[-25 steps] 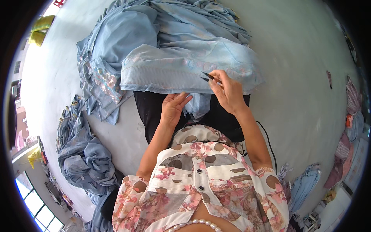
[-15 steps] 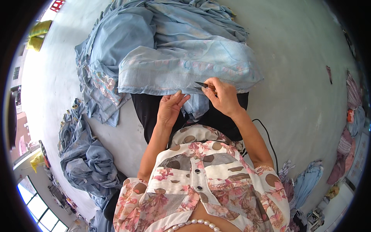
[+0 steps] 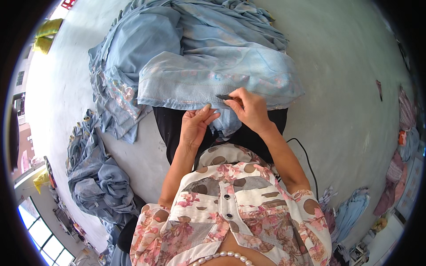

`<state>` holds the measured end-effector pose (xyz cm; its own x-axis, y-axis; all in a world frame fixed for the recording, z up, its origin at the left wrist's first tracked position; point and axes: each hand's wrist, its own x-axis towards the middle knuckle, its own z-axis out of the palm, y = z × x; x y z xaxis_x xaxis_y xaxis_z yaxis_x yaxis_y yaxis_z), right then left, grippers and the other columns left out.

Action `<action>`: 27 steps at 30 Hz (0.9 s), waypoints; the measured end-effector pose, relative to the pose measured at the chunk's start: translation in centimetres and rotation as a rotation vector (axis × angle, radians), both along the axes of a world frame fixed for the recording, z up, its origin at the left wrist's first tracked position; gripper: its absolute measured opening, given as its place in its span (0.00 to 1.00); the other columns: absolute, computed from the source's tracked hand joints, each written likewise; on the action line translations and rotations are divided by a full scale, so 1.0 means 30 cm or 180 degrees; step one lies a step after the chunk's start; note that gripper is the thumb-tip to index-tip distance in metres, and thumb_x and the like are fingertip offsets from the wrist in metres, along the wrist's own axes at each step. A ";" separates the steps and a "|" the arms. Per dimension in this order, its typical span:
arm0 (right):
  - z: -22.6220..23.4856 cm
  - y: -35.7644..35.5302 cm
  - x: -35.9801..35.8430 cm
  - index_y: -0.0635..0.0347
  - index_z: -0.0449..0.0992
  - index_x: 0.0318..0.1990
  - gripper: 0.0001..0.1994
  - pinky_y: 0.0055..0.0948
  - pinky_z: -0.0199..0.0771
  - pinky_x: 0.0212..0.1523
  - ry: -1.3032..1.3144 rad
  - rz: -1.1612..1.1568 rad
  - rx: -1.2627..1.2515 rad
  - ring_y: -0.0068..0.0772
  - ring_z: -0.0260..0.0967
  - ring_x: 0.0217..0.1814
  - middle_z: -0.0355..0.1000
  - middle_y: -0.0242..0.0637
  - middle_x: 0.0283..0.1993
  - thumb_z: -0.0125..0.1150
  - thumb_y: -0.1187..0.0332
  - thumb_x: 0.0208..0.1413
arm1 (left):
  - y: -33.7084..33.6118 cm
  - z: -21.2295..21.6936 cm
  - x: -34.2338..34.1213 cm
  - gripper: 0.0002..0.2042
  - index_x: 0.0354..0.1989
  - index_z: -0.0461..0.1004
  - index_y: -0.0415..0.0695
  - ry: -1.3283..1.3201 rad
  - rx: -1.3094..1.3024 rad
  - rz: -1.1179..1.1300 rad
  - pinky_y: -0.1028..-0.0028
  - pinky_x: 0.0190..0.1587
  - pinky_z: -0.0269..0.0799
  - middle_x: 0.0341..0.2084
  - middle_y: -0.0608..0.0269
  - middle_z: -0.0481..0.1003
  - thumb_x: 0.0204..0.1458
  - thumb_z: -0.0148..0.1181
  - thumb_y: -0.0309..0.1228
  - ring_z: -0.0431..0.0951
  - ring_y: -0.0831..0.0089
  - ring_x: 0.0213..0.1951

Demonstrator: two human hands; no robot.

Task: The person sits cross-legged on the floor and uses a small blade to trim loose threads and edges from light blue fabric pieces. The person repeatedly picks up fabric, trims it, and places it back on the pile.

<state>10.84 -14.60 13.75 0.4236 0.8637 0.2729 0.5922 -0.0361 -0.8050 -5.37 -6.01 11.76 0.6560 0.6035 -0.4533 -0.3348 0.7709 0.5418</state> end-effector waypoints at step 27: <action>0.090 0.068 -0.017 0.63 0.69 0.36 0.12 0.19 0.66 0.24 0.0332 0.0345 -0.0143 0.19 0.65 0.21 0.70 0.33 0.23 0.65 0.67 0.49 | 0.102 0.048 -0.095 0.12 0.44 0.67 0.35 -0.0348 0.0017 0.0740 0.64 0.44 0.74 0.41 0.53 0.74 0.55 0.52 0.29 0.76 0.64 0.43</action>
